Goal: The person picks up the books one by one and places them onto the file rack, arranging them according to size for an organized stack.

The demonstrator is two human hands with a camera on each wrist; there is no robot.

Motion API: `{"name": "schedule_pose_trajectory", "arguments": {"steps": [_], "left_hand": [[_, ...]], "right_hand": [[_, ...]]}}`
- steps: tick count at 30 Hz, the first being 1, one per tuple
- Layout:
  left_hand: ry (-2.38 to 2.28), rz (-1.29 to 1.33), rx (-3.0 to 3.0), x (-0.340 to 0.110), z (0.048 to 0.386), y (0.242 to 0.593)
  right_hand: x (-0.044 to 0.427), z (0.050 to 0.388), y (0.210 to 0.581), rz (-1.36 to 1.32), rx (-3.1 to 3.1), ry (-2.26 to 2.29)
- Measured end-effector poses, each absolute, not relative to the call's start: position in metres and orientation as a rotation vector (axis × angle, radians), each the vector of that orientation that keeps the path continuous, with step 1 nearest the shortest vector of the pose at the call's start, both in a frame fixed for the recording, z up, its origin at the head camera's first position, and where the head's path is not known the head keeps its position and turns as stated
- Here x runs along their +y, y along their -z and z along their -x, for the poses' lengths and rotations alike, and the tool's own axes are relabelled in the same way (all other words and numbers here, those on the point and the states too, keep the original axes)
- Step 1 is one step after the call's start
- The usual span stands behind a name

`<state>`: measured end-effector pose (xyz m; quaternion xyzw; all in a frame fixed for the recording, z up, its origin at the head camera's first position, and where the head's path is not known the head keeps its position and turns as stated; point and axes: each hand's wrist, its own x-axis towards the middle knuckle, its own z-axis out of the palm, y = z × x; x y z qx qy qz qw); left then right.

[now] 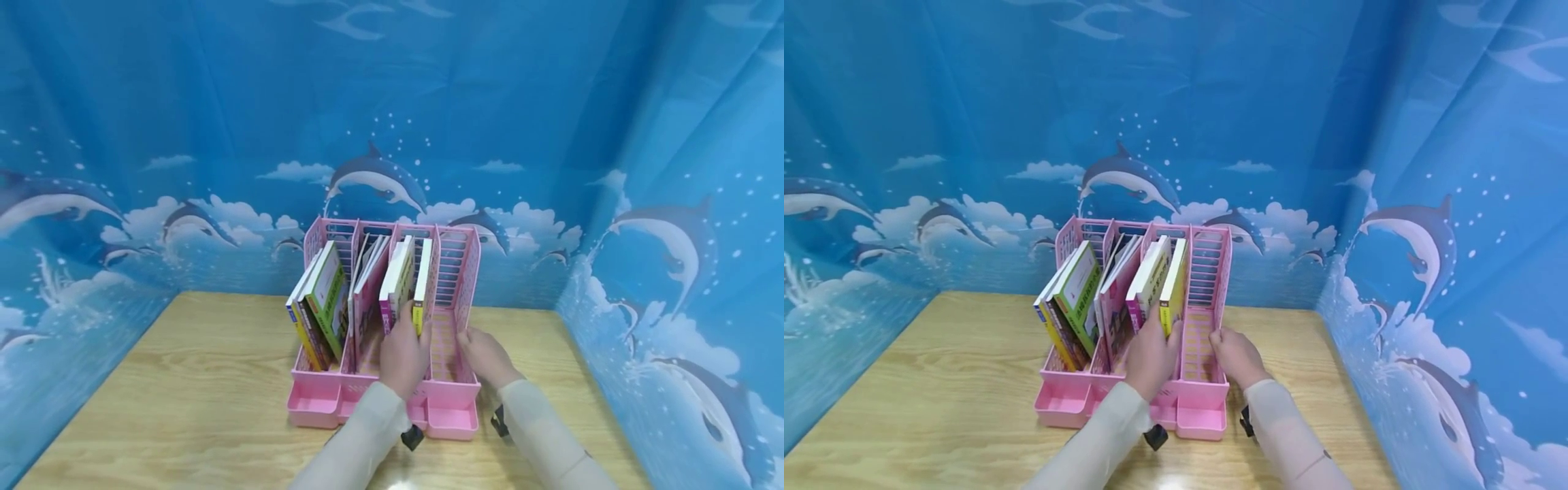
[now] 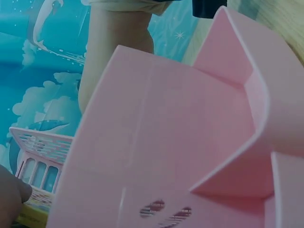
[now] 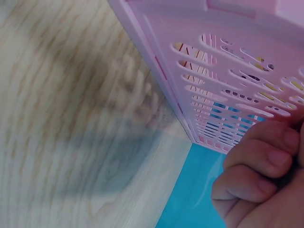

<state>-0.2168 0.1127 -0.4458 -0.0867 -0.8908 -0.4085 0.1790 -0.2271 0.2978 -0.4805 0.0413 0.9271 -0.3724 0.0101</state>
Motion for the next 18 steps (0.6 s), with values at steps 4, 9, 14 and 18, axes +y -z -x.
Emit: {"name": "schedule_pose_trajectory", "arguments": {"steps": [4, 9, 14, 18], "left_hand": [[1.212, 0.241, -2.521, 0.107, 0.216, 0.447], [1.249, 0.294, -2.603, 0.092, 0.21, 0.441], [1.067, 0.345, -2.628, 0.075, 0.209, 0.435], [1.01, 0.334, -2.617, 0.067, 0.214, 0.436]], "right_hand": [[0.295, 0.225, 0.481, -0.137, 2.885, 1.181], [0.293, 0.223, 0.48, -0.107, 2.927, 1.111], [0.294, 0.222, 0.479, -0.102, 2.936, 1.094], [0.295, 0.221, 0.478, -0.102, 2.945, 1.073]]}}
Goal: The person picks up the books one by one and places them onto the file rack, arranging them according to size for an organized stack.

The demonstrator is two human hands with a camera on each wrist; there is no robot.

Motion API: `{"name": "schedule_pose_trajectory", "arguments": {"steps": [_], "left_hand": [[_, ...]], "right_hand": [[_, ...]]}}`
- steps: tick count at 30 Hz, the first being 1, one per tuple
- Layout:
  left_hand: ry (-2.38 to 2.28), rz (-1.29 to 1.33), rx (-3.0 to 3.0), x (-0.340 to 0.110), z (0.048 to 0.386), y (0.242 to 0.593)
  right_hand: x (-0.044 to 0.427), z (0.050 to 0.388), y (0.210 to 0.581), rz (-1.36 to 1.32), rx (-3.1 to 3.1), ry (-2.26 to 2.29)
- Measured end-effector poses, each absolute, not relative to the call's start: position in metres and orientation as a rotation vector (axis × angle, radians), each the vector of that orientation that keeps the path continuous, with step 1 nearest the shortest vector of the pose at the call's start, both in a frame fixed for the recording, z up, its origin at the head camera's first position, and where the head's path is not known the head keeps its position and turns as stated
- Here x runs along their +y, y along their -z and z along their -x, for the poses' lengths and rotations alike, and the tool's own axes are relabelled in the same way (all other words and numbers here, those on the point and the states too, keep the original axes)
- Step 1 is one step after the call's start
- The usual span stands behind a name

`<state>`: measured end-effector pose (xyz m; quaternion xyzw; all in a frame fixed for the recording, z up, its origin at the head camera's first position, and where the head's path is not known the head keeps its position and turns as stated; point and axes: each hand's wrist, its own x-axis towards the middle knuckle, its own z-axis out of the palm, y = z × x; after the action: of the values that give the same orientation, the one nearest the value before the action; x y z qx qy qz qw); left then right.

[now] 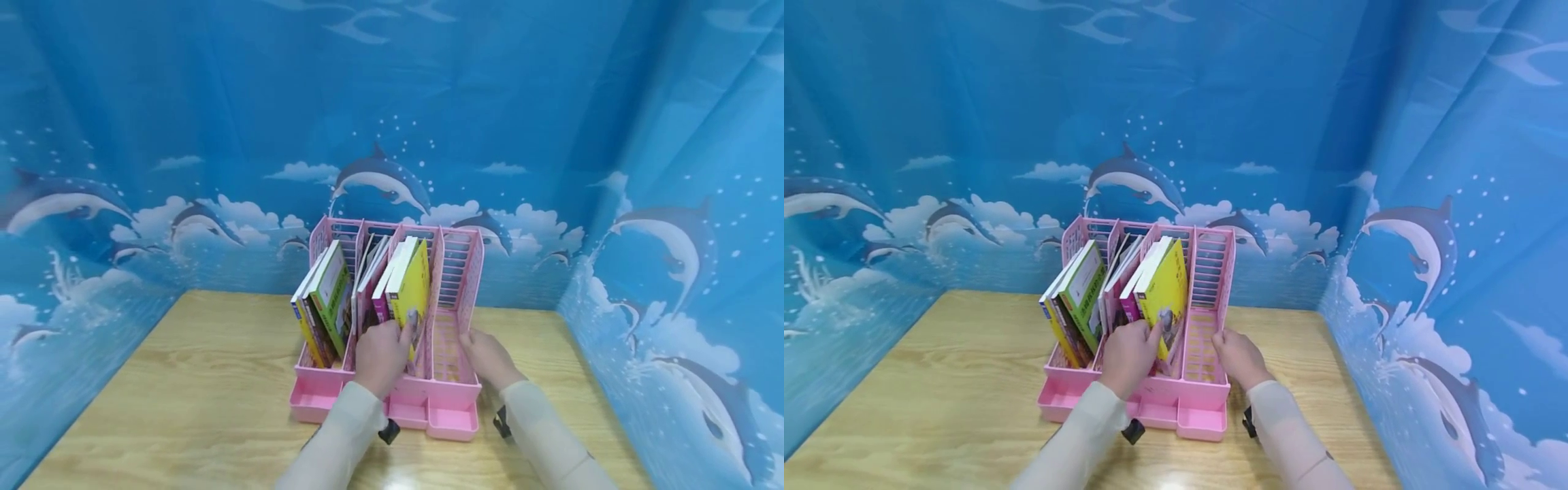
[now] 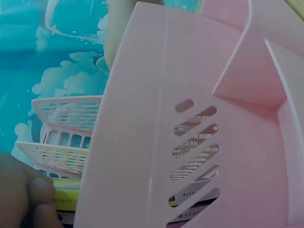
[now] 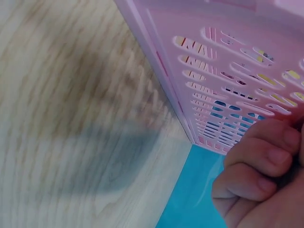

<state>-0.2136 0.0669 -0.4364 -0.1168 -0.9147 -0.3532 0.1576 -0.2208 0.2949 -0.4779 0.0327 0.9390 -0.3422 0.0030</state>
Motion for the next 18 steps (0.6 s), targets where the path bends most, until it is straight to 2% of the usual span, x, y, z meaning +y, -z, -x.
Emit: {"name": "schedule_pose_trajectory", "arguments": {"steps": [6, 11, 15, 18], "left_hand": [[1.105, 0.389, -2.626, 0.067, 0.213, 0.434], [1.282, 0.536, -2.532, 0.061, 0.19, 0.409], [1.441, 0.634, -2.182, 0.027, 0.176, 0.379], [1.635, 0.564, -1.883, -0.011, 0.179, 0.363]], "right_hand": [[0.3, 0.224, 0.477, -0.072, 2.964, 1.013], [0.316, 0.226, 0.478, 0.026, 3.028, 0.825], [0.333, 0.227, 0.47, 0.06, 3.009, 0.801], [0.348, 0.229, 0.458, 0.065, 3.044, 0.825]]}}
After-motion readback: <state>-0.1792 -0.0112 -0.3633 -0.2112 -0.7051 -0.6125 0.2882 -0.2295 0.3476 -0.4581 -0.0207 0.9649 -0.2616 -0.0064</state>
